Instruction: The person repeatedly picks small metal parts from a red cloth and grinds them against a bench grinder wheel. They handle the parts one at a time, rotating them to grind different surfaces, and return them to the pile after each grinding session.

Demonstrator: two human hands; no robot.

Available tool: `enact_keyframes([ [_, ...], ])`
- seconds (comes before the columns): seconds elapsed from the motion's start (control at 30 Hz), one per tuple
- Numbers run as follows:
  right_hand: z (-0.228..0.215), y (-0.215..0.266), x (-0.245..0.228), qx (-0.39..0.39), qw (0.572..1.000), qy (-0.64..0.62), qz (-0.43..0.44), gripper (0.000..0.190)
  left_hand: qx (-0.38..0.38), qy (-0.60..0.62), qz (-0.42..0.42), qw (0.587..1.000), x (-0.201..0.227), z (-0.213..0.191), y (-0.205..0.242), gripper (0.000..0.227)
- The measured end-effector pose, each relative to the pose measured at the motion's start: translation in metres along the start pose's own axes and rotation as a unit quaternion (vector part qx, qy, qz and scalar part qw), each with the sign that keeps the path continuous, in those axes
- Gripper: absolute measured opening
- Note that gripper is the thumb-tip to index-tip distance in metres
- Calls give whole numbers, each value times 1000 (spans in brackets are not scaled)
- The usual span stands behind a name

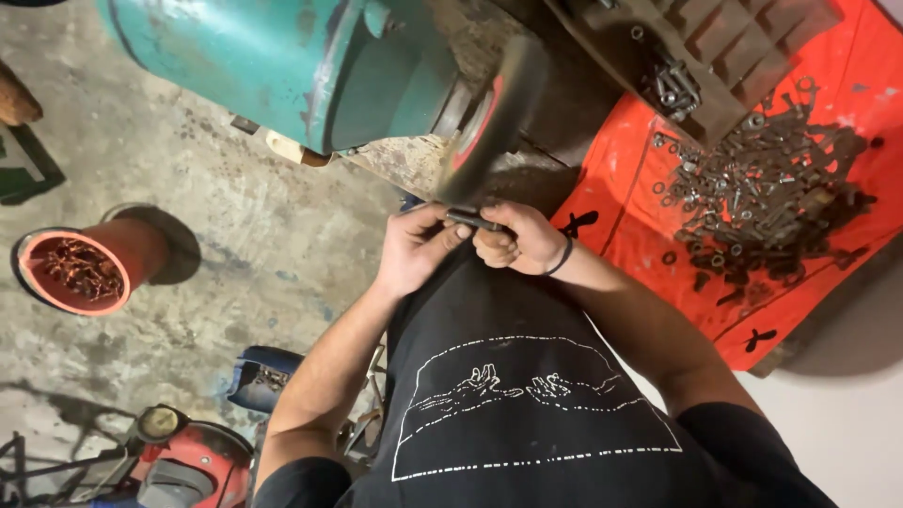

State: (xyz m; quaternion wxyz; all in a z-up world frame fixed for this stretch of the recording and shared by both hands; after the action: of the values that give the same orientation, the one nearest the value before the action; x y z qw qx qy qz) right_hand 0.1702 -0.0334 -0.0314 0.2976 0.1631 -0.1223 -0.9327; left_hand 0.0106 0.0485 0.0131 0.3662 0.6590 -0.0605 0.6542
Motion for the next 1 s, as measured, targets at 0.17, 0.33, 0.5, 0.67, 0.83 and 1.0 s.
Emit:
enact_keyframes([
  [0.17,47,13,-38,140,879,437,-132,32,-8,14,13,1000,-2,5,0,14],
  [0.33,95,14,-56,134,528,781,-305,19,5,101,-62,993,-29,6,-3,14],
  [0.5,100,3,-59,135,534,772,-316,14,49,66,-53,995,-17,3,-12,17],
  [0.67,104,-10,-61,125,603,732,-292,15,59,106,-47,991,-5,-6,-11,17],
  [0.83,51,6,-35,123,670,694,-232,9,80,-8,-3,997,6,-3,0,13],
  [1.0,85,-6,-41,114,603,742,-270,23,46,5,33,998,2,1,-1,14],
])
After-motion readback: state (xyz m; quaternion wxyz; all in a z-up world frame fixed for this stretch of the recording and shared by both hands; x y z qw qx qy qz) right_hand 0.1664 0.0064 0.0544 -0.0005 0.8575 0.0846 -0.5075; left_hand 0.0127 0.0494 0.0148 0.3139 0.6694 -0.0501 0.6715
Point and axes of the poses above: each hand's wrist, its own y-axis away from the middle knuckle, its own z-axis out of the palm, x = y × z, the point moved 5 cm from there along -y, towards the middle knuckle, and after that the axes turned 10 degrees about -z, right-handed, at the moved point
